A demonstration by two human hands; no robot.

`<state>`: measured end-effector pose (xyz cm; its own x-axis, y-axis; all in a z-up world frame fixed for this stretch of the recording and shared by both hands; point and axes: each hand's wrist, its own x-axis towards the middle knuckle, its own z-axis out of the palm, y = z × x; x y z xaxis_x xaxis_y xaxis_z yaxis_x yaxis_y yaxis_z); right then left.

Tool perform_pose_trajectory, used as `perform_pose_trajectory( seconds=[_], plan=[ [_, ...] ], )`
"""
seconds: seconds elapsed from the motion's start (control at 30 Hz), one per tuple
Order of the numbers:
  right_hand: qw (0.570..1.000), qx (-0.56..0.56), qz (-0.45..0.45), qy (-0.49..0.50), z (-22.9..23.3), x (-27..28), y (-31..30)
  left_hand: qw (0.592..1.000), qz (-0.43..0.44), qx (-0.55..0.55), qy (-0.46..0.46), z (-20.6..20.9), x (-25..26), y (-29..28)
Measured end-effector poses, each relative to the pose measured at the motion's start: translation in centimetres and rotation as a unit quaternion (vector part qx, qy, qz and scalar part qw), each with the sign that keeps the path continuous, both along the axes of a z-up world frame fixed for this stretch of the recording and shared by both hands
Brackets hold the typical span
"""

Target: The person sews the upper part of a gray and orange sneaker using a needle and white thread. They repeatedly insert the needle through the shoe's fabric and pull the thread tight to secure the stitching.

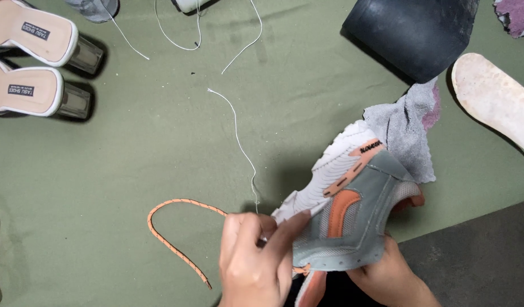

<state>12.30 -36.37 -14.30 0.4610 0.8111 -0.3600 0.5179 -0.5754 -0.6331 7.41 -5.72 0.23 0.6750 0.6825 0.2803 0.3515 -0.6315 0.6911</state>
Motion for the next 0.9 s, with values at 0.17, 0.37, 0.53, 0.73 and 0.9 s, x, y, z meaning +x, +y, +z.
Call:
perform_pose_trajectory(
  seconds=[0.17,0.37,0.53,0.73,0.9],
  plan=[
    [1.0,0.01,-0.001,0.013,8.2,8.1,14.3,0.999,-0.034,-0.015,-0.012,-0.8,-0.2,3.8],
    [0.996,-0.048,-0.056,0.057,12.8,7.5,20.0,0.973,0.008,-0.226,0.046,-3.4,-0.4,7.9],
    [0.993,0.056,-0.057,0.085,15.0,7.2,22.3,0.937,0.019,-0.333,0.103,-5.0,-0.6,10.1],
    [0.992,0.035,-0.067,0.104,15.3,6.8,23.4,0.984,-0.048,-0.169,0.015,-1.8,-1.5,8.8],
    [0.989,0.096,-0.075,0.079,14.8,6.7,22.3,0.988,-0.067,-0.12,0.065,-2.6,-0.5,6.9]
  ],
)
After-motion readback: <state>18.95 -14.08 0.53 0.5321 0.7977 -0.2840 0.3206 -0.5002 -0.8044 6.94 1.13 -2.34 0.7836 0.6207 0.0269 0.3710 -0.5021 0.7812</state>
